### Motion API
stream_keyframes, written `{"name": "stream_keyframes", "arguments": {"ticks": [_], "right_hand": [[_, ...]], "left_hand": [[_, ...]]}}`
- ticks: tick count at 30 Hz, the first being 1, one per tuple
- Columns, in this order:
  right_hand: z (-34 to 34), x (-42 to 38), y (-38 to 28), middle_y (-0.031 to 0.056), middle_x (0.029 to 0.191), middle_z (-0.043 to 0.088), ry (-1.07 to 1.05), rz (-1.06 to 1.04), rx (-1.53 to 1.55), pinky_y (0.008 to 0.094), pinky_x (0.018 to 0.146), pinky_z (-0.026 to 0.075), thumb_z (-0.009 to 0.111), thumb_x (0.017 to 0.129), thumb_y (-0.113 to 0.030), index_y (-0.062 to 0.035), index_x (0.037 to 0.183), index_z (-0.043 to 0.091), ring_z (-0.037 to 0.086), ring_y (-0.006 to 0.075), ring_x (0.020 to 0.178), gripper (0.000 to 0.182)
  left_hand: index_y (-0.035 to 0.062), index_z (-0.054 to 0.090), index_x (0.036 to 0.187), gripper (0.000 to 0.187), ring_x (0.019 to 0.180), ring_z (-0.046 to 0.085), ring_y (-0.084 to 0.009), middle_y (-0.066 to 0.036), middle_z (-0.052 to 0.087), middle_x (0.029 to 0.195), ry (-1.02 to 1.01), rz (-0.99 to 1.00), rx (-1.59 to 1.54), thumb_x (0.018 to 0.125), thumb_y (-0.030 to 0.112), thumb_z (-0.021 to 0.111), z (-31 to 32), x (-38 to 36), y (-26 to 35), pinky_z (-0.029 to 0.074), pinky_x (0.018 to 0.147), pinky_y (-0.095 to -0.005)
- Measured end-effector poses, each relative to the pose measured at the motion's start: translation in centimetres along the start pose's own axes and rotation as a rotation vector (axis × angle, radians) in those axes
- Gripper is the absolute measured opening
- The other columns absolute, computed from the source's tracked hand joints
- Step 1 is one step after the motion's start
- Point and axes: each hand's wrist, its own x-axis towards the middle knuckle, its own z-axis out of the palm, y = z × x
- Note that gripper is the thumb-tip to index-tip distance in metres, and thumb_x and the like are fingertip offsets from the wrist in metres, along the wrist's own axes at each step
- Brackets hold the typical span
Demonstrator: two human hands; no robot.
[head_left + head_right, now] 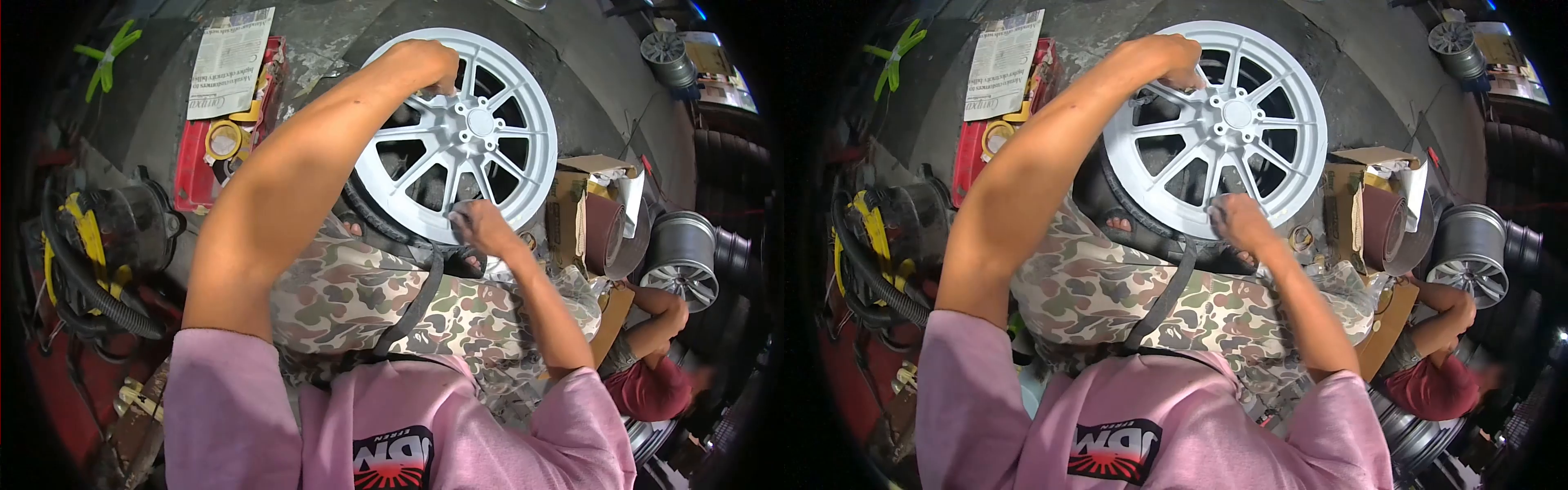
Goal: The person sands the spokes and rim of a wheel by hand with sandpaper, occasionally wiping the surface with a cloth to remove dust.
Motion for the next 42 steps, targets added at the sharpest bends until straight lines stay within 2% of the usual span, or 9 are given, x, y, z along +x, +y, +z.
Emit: {"name": "stream_keyframes", "arguments": {"ticks": [4, 8, 14, 16, 21, 30, 37, 39, 42], "right_hand": [[-0.7, -1.1, 5.1, 0.0161, 0.072, 0.068, 0.037, -0.189, -0.127, 0.0432, 0.07, 0.053, 0.057, 0.092, -0.011, -0.0024, 0.085, 0.066, 0.067, 0.0359, 0.07, 0.015], [-0.3, -1.1, -0.4, 0.025, 0.086, 0.066, -0.053, 0.045, 0.089, 0.0477, 0.076, 0.052, 0.056, 0.09, -0.012, -0.0019, 0.082, 0.065, 0.063, 0.0407, 0.078, 0.016], [-3.2, -3.4, 1.9, 0.0106, 0.09, 0.074, -0.149, -0.107, 0.359, 0.0353, 0.08, 0.053, 0.058, 0.095, -0.01, -0.0042, 0.113, 0.071, 0.067, 0.0187, 0.082, 0.022], [-4.2, -3.7, 1.6, 0.0141, 0.097, 0.073, -0.177, 0.221, 0.372, 0.036, 0.084, 0.053, 0.06, 0.094, -0.008, -0.0036, 0.113, 0.071, 0.067, 0.0183, 0.091, 0.022], [-0.4, -3.6, -1.2, 0.0268, 0.095, 0.068, 0.108, -0.025, -0.011, 0.0448, 0.087, 0.051, 0.065, 0.091, -0.02, -0.0029, 0.104, 0.072, 0.065, 0.0418, 0.094, 0.022], [-0.6, -4.1, 4.6, 0.022, 0.081, 0.067, 0.012, -0.014, -0.334, 0.0466, 0.075, 0.053, 0.057, 0.091, -0.018, -0.0032, 0.085, 0.069, 0.065, 0.0412, 0.081, 0.02], [-6.8, -2.2, 1.3, 0.0165, 0.091, 0.073, -0.114, 0.281, 0.538, 0.0439, 0.076, 0.051, 0.053, 0.095, -0.024, -0.0045, 0.102, 0.074, 0.069, 0.0265, 0.083, 0.03], [-7.0, -2.0, 9.0, 0.0139, 0.096, 0.075, 0.302, 0.045, 0.351, 0.0366, 0.082, 0.052, 0.055, 0.094, -0.022, -0.0065, 0.104, 0.075, 0.07, 0.0206, 0.089, 0.028], [-10.9, -2.5, 17.0, 0.0157, 0.072, 0.067, 0.566, 0.258, 0.235, 0.0365, 0.066, 0.051, 0.054, 0.096, -0.028, -0.0034, 0.106, 0.072, 0.065, 0.0204, 0.066, 0.031]], "left_hand": [[-0.0007, 0.073, 0.097, 0.045, 0.09, 0.07, -0.0342, -0.021, 0.071, 0.097, 0.006, 0.02, -0.034, 0.085, 0.042, 0.067, -0.2, -0.3, 0.3, 0.054, 0.08, -0.0459], [0.0009, 0.074, 0.099, 0.045, 0.091, 0.07, -0.0338, -0.02, 0.072, 0.098, 0.001, -0.025, -0.028, 0.085, 0.043, 0.067, -1.2, -1.6, 0.4, 0.054, 0.082, -0.0453], [-0.0011, 0.073, 0.093, 0.048, 0.092, 0.069, -0.0327, -0.02, 0.071, 0.099, 0.023, 0.034, -0.025, 0.086, 0.046, 0.067, 0.1, -0.1, -0.1, 0.054, 0.08, -0.0452], [-0.0014, 0.073, 0.094, 0.048, 0.094, 0.069, -0.033, -0.02, 0.071, 0.102, -0.049, 0.02, -0.035, 0.086, 0.046, 0.067, -0.7, -0.2, 0.0, 0.054, 0.081, -0.0452], [-0.0012, 0.073, 0.085, 0.049, 0.087, 0.069, -0.031, -0.017, 0.071, 0.087, 0.092, -0.006, -0.058, 0.085, 0.047, 0.067, -0.2, -0.5, 0.2, 0.054, 0.076, -0.044], [-0.0024, 0.073, 0.088, 0.053, 0.085, 0.07, -0.0337, -0.021, 0.071, 0.085, -0.029, -0.084, -0.067, 0.085, 0.05, 0.066, 0.2, -0.5, -3.2, 0.054, 0.076, -0.0444], [-0.0071, 0.071, 0.101, 0.058, 0.104, 0.066, -0.0406, -0.029, 0.067, 0.111, 0.042, -0.227, -0.013, 0.086, 0.049, 0.066, 3.5, 0.6, -9.6, 0.052, 0.09, -0.0468], [-0.0113, 0.068, 0.102, 0.062, 0.104, 0.066, -0.0416, -0.032, 0.067, 0.105, 0.135, -0.271, -0.016, 0.085, 0.049, 0.069, 5.9, 0.9, -11.7, 0.052, 0.09, -0.0461], [-0.0093, 0.068, 0.098, 0.052, 0.074, 0.072, -0.0293, -0.023, 0.071, 0.093, -0.13, -0.388, -0.339, 0.084, 0.041, 0.074, 6.5, -0.3, -11.8, 0.058, 0.065, -0.0386]]}}
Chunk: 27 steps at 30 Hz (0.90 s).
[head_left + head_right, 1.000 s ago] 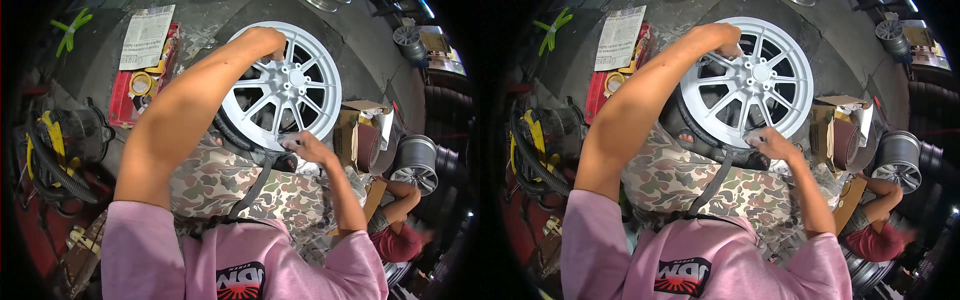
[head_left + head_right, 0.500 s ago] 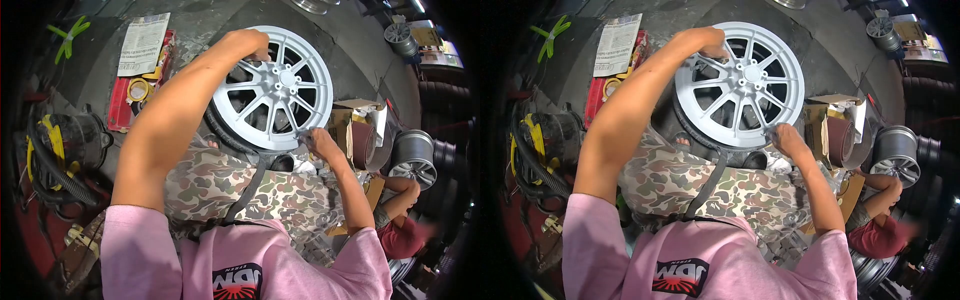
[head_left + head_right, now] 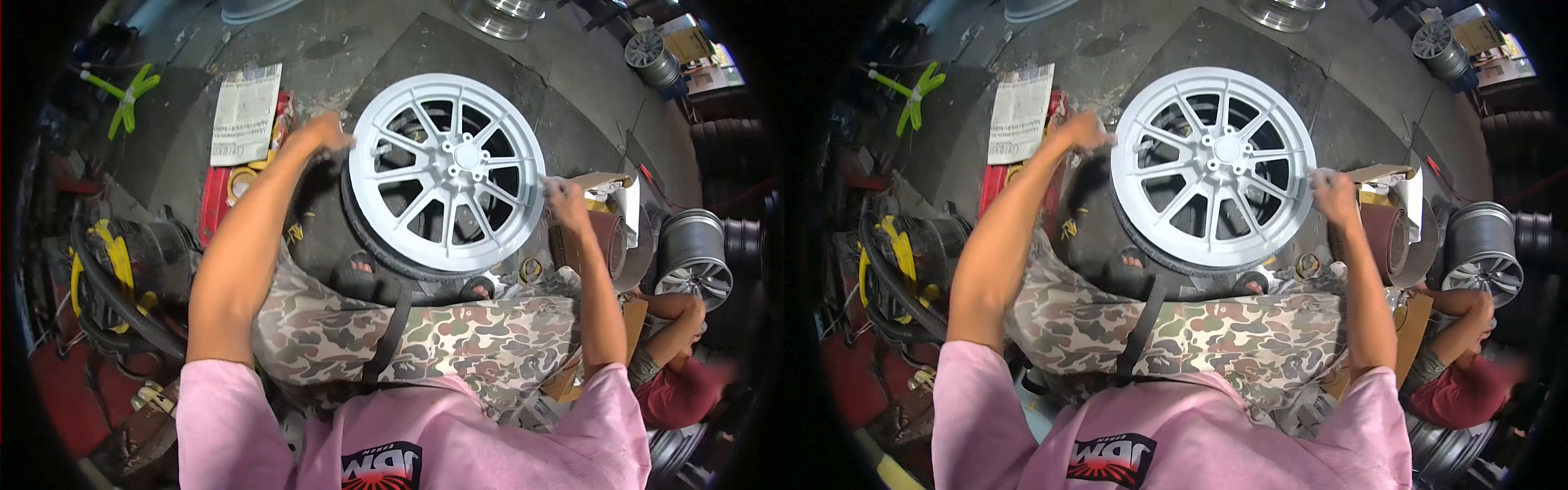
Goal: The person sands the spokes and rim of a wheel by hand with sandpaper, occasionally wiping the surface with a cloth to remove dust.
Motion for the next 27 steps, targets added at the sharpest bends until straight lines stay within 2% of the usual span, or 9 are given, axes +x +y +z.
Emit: {"name": "stream_keyframes", "arguments": {"ticks": [1, 4, 12, 16, 20, 21, 23, 26, 27], "right_hand": [[-1.3, 0.6, -0.1, 0.016, 0.073, 0.068, 0.115, 0.027, 0.005, 0.0371, 0.067, 0.05, 0.054, 0.097, -0.029, -0.0035, 0.109, 0.072, 0.065, 0.0214, 0.067, 0.033], [-2.1, 1.9, 3.7, 0.0205, 0.088, 0.071, 0.199, 0.172, -0.023, 0.036, 0.077, 0.051, 0.055, 0.097, -0.034, -0.0055, 0.117, 0.069, 0.069, 0.026, 0.082, 0.037], [3.1, 4.2, 5.6, 0.0296, 0.097, 0.067, 0.097, 0.244, -0.023, 0.0477, 0.087, 0.048, 0.049, 0.098, -0.04, 0.0021, 0.103, 0.069, 0.063, 0.0471, 0.1, 0.047], [3.8, 3.1, 5.7, 0.0326, 0.095, 0.064, 0.174, 0.081, -0.006, 0.0489, 0.083, 0.047, 0.045, 0.1, -0.035, 0.0057, 0.099, 0.065, 0.061, 0.0493, 0.098, 0.045], [6.4, -0.7, 7.3, 0.03, 0.079, 0.061, 0.255, 0.252, 0.121, 0.0471, 0.075, 0.047, 0.044, 0.102, -0.04, 0.0083, 0.087, 0.062, 0.064, 0.0375, 0.076, 0.054], [6.8, -2.6, 7.0, 0.0218, 0.067, 0.054, 0.239, 0.305, 0.151, 0.043, 0.067, 0.045, 0.043, 0.103, -0.044, 0.0079, 0.078, 0.057, 0.052, 0.0219, 0.067, 0.059], [7.6, -6.6, 5.5, 0.0064, 0.064, 0.049, 0.206, 0.294, 0.326, 0.037, 0.06, 0.041, 0.04, 0.105, -0.042, 0.0046, 0.071, 0.053, 0.044, 0.014, 0.066, 0.059], [10.7, -10.6, 5.3, 0.0055, 0.083, 0.065, 0.176, 0.405, 0.512, 0.0321, 0.07, 0.049, 0.04, 0.107, -0.036, 0.0064, 0.1, 0.066, 0.06, 0.0124, 0.076, 0.051], [10.1, -10.8, 3.1, 0.0055, 0.083, 0.065, 0.178, 0.406, 0.509, 0.0321, 0.07, 0.049, 0.04, 0.107, -0.036, 0.0064, 0.1, 0.066, 0.06, 0.0124, 0.076, 0.051]], "left_hand": [[-0.0042, 0.069, 0.092, 0.038, 0.064, 0.069, -0.0216, -0.017, 0.071, 0.087, -0.05, 0.005, -0.287, 0.086, 0.033, 0.075, 1.4, 0.7, -0.9, 0.056, 0.053, -0.0341], [-0.0062, 0.067, 0.094, 0.034, 0.069, 0.071, -0.024, -0.016, 0.069, 0.084, -0.103, 0.023, -0.545, 0.087, 0.026, 0.074, 2.9, -0.2, 0.1, 0.061, 0.058, -0.0369], [-0.0163, 0.061, 0.112, 0.058, 0.086, 0.071, -0.0378, -0.029, 0.066, 0.11, 0.261, -0.155, -0.385, 0.093, 0.038, 0.06, 5.5, 1.8, 2.6, 0.063, 0.058, -0.0417], [-0.0124, 0.061, 0.117, 0.065, 0.109, 0.064, -0.0417, -0.03, 0.063, 0.12, 0.293, -0.164, -0.226, 0.09, 0.047, 0.059, 4.7, 1.7, 3.2, 0.054, 0.091, -0.0467], [-0.0077, 0.064, 0.117, 0.057, 0.118, 0.059, -0.0414, -0.029, 0.062, 0.122, 0.481, -0.015, -0.153, 0.087, 0.04, 0.061, 1.2, 2.3, 4.3, 0.046, 0.101, -0.046], [-0.0059, 0.065, 0.117, 0.053, 0.119, 0.059, -0.0408, -0.029, 0.061, 0.124, 0.496, 0.004, -0.235, 0.085, 0.036, 0.061, 0.3, 2.3, 4.5, 0.047, 0.101, -0.0458], [-0.0028, 0.065, 0.119, 0.047, 0.121, 0.057, -0.0408, -0.028, 0.059, 0.127, 0.446, -0.023, -0.268, 0.083, 0.027, 0.059, -1.2, 1.4, 6.6, 0.046, 0.103, -0.0459], [-0.0031, 0.069, 0.11, 0.044, 0.114, 0.06, -0.042, -0.028, 0.064, 0.118, 0.552, 0.046, -0.223, 0.078, 0.026, 0.063, 1.9, 7.3, 6.0, 0.047, 0.099, -0.0461], [0.0011, 0.063, 0.123, 0.045, 0.125, 0.054, -0.0386, -0.024, 0.055, 0.135, 0.494, 0.03, -0.173, 0.083, 0.022, 0.06, 2.1, 6.0, 5.9, 0.045, 0.105, -0.0447]]}}
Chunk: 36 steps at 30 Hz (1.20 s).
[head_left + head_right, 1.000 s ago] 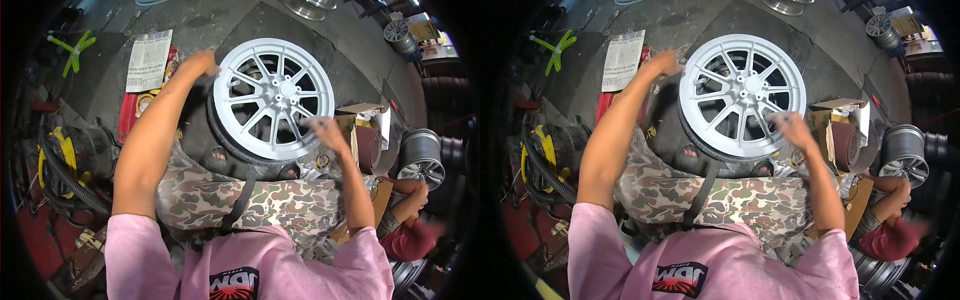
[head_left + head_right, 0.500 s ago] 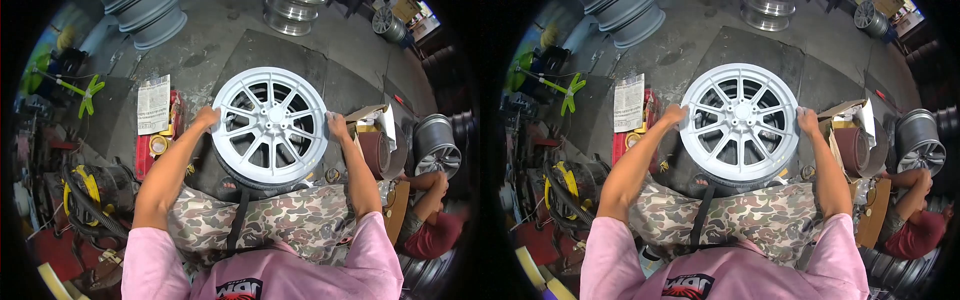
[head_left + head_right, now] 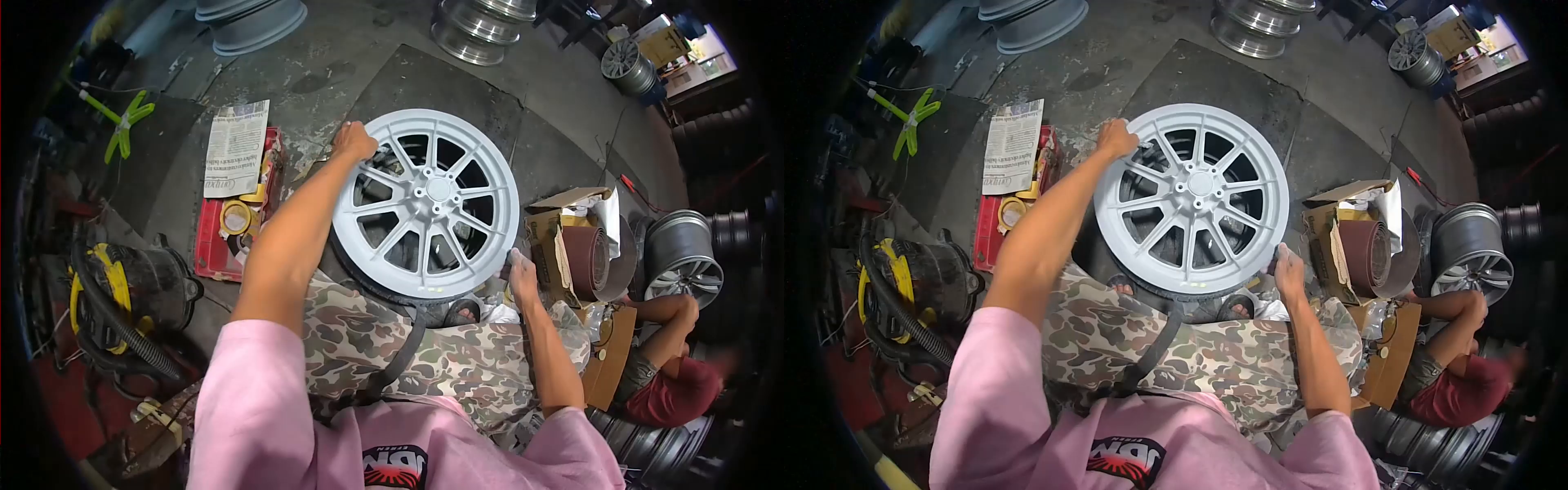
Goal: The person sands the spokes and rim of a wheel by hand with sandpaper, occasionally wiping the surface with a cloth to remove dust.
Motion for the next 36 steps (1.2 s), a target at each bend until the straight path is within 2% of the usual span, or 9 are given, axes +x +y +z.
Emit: {"name": "stream_keyframes", "arguments": {"ticks": [3, 6, 8, 14, 19, 22, 25, 31, 36], "right_hand": [[-1.3, -4.1, -6.6, 0.0149, 0.079, 0.063, -0.05, 0.039, -0.142, 0.0419, 0.072, 0.048, 0.043, 0.105, -0.032, 0.0056, 0.098, 0.065, 0.061, 0.0254, 0.075, 0.044], [-0.9, -5.1, -10.5, 0.0228, 0.095, 0.057, 0.053, -0.577, -0.723, 0.047, 0.075, 0.047, 0.048, 0.1, -0.017, -0.0001, 0.117, 0.064, 0.058, 0.042, 0.085, 0.028], [1.5, -5.0, -10.4, 0.0228, 0.098, 0.057, -0.07, -0.736, -0.705, 0.047, 0.076, 0.047, 0.051, 0.098, -0.015, -0.0013, 0.12, 0.063, 0.059, 0.0407, 0.087, 0.028], [10.4, -3.1, -12.3, 0.022, 0.111, 0.057, -0.399, -1.219, -0.957, 0.0404, 0.079, 0.051, 0.052, 0.088, -0.008, 0.0036, 0.132, 0.052, 0.06, 0.0343, 0.096, 0.045], [11.8, -3.7, -11.4, 0.017, 0.093, 0.064, -0.612, -0.871, -1.372, 0.0408, 0.069, 0.051, 0.054, 0.084, -0.011, -0.0012, 0.105, 0.064, 0.065, 0.032, 0.079, 0.025], [9.9, -5.7, -10.4, 0.019, 0.072, 0.063, -0.783, -1.017, -1.0, 0.0475, 0.061, 0.05, 0.059, 0.083, -0.015, -0.0038, 0.076, 0.066, 0.064, 0.037, 0.066, 0.015], [10.0, -3.5, -13.4, 0.0196, 0.07, 0.063, -0.984, -0.798, -0.914, 0.0486, 0.061, 0.051, 0.061, 0.082, -0.014, -0.004, 0.087, 0.066, 0.064, 0.0381, 0.067, 0.012], [12.0, -3.0, -10.6, 0.0138, 0.062, 0.054, -0.41, -1.146, -1.169, 0.0446, 0.054, 0.043, 0.061, 0.086, -0.011, -0.0036, 0.086, 0.062, 0.056, 0.0341, 0.058, 0.007], [10.0, -4.0, -10.6, 0.0209, 0.075, 0.065, -0.93, -0.769, -1.144, 0.0442, 0.066, 0.054, 0.061, 0.08, -0.013, 0.0011, 0.082, 0.062, 0.065, 0.0387, 0.072, 0.014]], "left_hand": [[0.0027, 0.064, 0.12, 0.039, 0.125, 0.054, -0.0371, -0.022, 0.054, 0.136, 0.038, -0.01, -0.071, 0.086, 0.021, 0.058, 1.2, 0.0, -1.4, 0.046, 0.103, -0.0451], [0.0026, 0.065, 0.118, 0.046, 0.121, 0.057, -0.0378, -0.022, 0.058, 0.131, 0.027, -0.099, -0.044, 0.089, 0.038, 0.06, 0.8, -2.5, -2.9, 0.047, 0.101, -0.0466], [0.0016, 0.066, 0.115, 0.063, 0.114, 0.061, -0.0388, -0.023, 0.064, 0.12, 0.098, -0.124, -0.013, 0.088, 0.058, 0.059, 1.8, -4.1, -4.2, 0.049, 0.096, -0.0479], [-0.0003, 0.071, 0.103, 0.061, 0.099, 0.067, -0.0402, -0.025, 0.07, 0.1, 0.193, -0.138, -0.057, 0.089, 0.058, 0.058, 2.3, -6.5, -4.3, 0.052, 0.087, -0.0477], [0.0002, 0.073, 0.093, 0.059, 0.096, 0.068, -0.0397, -0.025, 0.07, 0.097, 0.169, -0.121, -0.1, 0.09, 0.057, 0.058, 2.0, -6.1, -3.9, 0.053, 0.085, -0.0468], [0.0, 0.073, 0.093, 0.06, 0.095, 0.068, -0.0396, -0.025, 0.07, 0.095, 0.159, -0.129, -0.122, 0.09, 0.058, 0.058, 2.0, -6.1, -3.9, 0.053, 0.084, -0.0466], [-0.0003, 0.073, 0.093, 0.059, 0.095, 0.068, -0.04, -0.025, 0.07, 0.094, 0.132, -0.12, -0.139, 0.09, 0.057, 0.059, 1.9, -5.9, -3.5, 0.053, 0.083, -0.0467], [0.0007, 0.073, 0.092, 0.057, 0.095, 0.068, -0.0393, -0.024, 0.071, 0.094, 0.152, -0.099, -0.172, 0.09, 0.056, 0.06, 2.1, -6.0, -3.4, 0.054, 0.083, -0.046], [-0.0012, 0.072, 0.097, 0.063, 0.1, 0.066, -0.0413, -0.027, 0.069, 0.102, 0.101, -0.103, -0.205, 0.089, 0.059, 0.057, 1.8, -6.0, -3.6, 0.052, 0.086, -0.0491]]}}
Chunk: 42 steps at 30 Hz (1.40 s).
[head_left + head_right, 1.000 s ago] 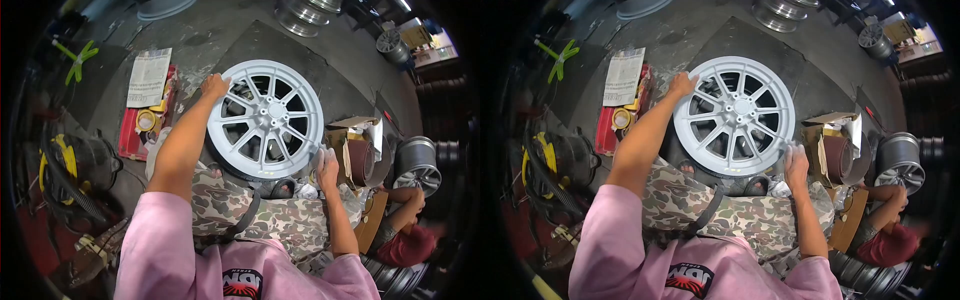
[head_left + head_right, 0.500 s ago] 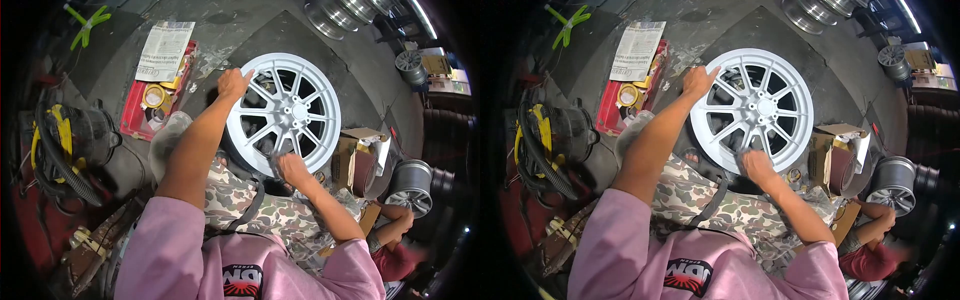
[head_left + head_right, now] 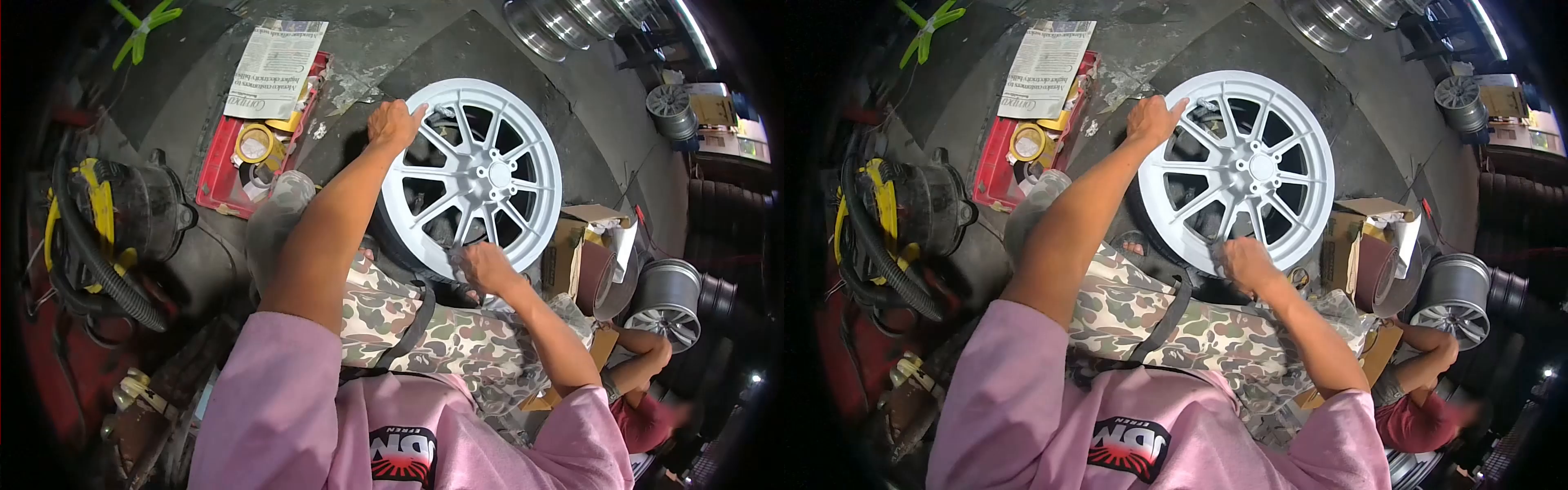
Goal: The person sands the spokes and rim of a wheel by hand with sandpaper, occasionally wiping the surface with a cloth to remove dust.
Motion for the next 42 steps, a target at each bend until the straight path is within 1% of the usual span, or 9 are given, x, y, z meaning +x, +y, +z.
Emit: {"name": "stream_keyframes", "arguments": {"ticks": [5, 7, 8, 11, 17, 22, 28, 35, 42], "right_hand": [[-0.8, 3.2, 1.2, 0.0185, 0.062, 0.061, 0.567, 0.138, -0.178, 0.0486, 0.054, 0.049, 0.061, 0.081, -0.011, -0.0045, 0.071, 0.061, 0.062, 0.0389, 0.057, 0.012], [0.5, 2.9, 0.1, 0.0171, 0.063, 0.053, 0.376, 0.195, -0.1, 0.0496, 0.052, 0.042, 0.057, 0.087, -0.01, -0.0018, 0.082, 0.058, 0.053, 0.0374, 0.057, 0.01], [2.6, 2.2, -0.1, 0.0202, 0.068, 0.056, 0.527, 0.141, -0.058, 0.0497, 0.056, 0.046, 0.057, 0.084, -0.007, -0.0004, 0.084, 0.058, 0.057, 0.0392, 0.062, 0.007], [1.0, 0.4, -3.0, 0.0243, 0.075, 0.061, 0.204, 0.233, -0.055, 0.0471, 0.059, 0.049, 0.055, 0.083, -0.007, -0.0003, 0.085, 0.062, 0.063, 0.0393, 0.07, 0.009], [-3.2, 2.1, -0.3, 0.0128, 0.061, 0.061, 0.288, 0.069, -0.311, 0.0409, 0.059, 0.049, 0.058, 0.085, -0.013, -0.0053, 0.082, 0.064, 0.063, 0.0303, 0.06, 0.01], [-5.8, 2.5, 0.7, 0.0082, 0.075, 0.066, 0.171, -0.004, -0.546, 0.0377, 0.063, 0.05, 0.056, 0.085, -0.012, -0.01, 0.085, 0.065, 0.066, 0.0239, 0.07, 0.009], [-11.3, -0.5, -0.8, 0.0122, 0.062, 0.061, 0.155, -0.038, -0.455, 0.04, 0.057, 0.047, 0.054, 0.088, -0.012, -0.0056, 0.091, 0.069, 0.062, 0.0279, 0.059, 0.016], [-3.0, 3.4, 0.8, 0.0127, 0.062, 0.061, 0.177, 0.057, -0.428, 0.0402, 0.054, 0.047, 0.053, 0.093, -0.015, -0.0015, 0.091, 0.067, 0.062, 0.0291, 0.057, 0.02], [-5.1, 1.8, 1.4, 0.0133, 0.055, 0.058, 0.295, 0.003, -0.434, 0.0414, 0.053, 0.047, 0.052, 0.094, -0.015, -0.0022, 0.09, 0.067, 0.061, 0.03, 0.055, 0.02]], "left_hand": [[-0.0016, 0.072, 0.097, 0.063, 0.099, 0.066, -0.0414, -0.027, 0.069, 0.101, 0.012, -0.014, -0.014, 0.089, 0.059, 0.057, 0.0, -0.1, -0.3, 0.052, 0.085, -0.0493], [-0.0019, 0.072, 0.097, 0.063, 0.099, 0.066, -0.0415, -0.027, 0.069, 0.1, 0.025, 0.017, -0.02, 0.089, 0.059, 0.057, 0.2, 0.1, -0.1, 0.052, 0.085, -0.0493], [-0.0022, 0.072, 0.096, 0.063, 0.098, 0.066, -0.0417, -0.028, 0.069, 0.099, 0.027, 0.009, -0.015, 0.089, 0.059, 0.058, 0.2, 0.1, -0.1, 0.052, 0.085, -0.049], [-0.0025, 0.072, 0.094, 0.063, 0.097, 0.067, -0.0419, -0.028, 0.069, 0.098, 0.035, 0.0, -0.01, 0.089, 0.059, 0.058, 0.4, 0.2, -0.5, 0.053, 0.085, -0.0484], [-0.0022, 0.072, 0.095, 0.064, 0.097, 0.067, -0.0412, -0.027, 0.07, 0.097, 0.042, 0.005, 0.003, 0.089, 0.059, 0.058, 0.3, 0.0, -0.1, 0.053, 0.085, -0.048], [-0.0021, 0.072, 0.097, 0.064, 0.099, 0.067, -0.0406, -0.027, 0.069, 0.099, 0.024, -0.018, -0.009, 0.089, 0.059, 0.058, 0.1, 0.1, -0.3, 0.053, 0.086, -0.0481], [0.001, 0.073, 0.095, 0.055, 0.096, 0.068, -0.038, -0.022, 0.071, 0.096, 0.035, 0.003, 0.027, 0.09, 0.054, 0.06, 0.2, 0.0, 0.1, 0.053, 0.084, -0.0454], [-0.003, 0.072, 0.095, 0.062, 0.099, 0.067, -0.0416, -0.028, 0.069, 0.099, 0.002, -0.012, -0.027, 0.09, 0.057, 0.059, -0.3, 0.2, -0.2, 0.053, 0.085, -0.0489], [0.0013, 0.074, 0.096, 0.054, 0.096, 0.068, -0.038, -0.022, 0.071, 0.096, 0.022, -0.021, 0.007, 0.09, 0.053, 0.061, -0.1, 0.0, 0.5, 0.054, 0.085, -0.0443]]}}
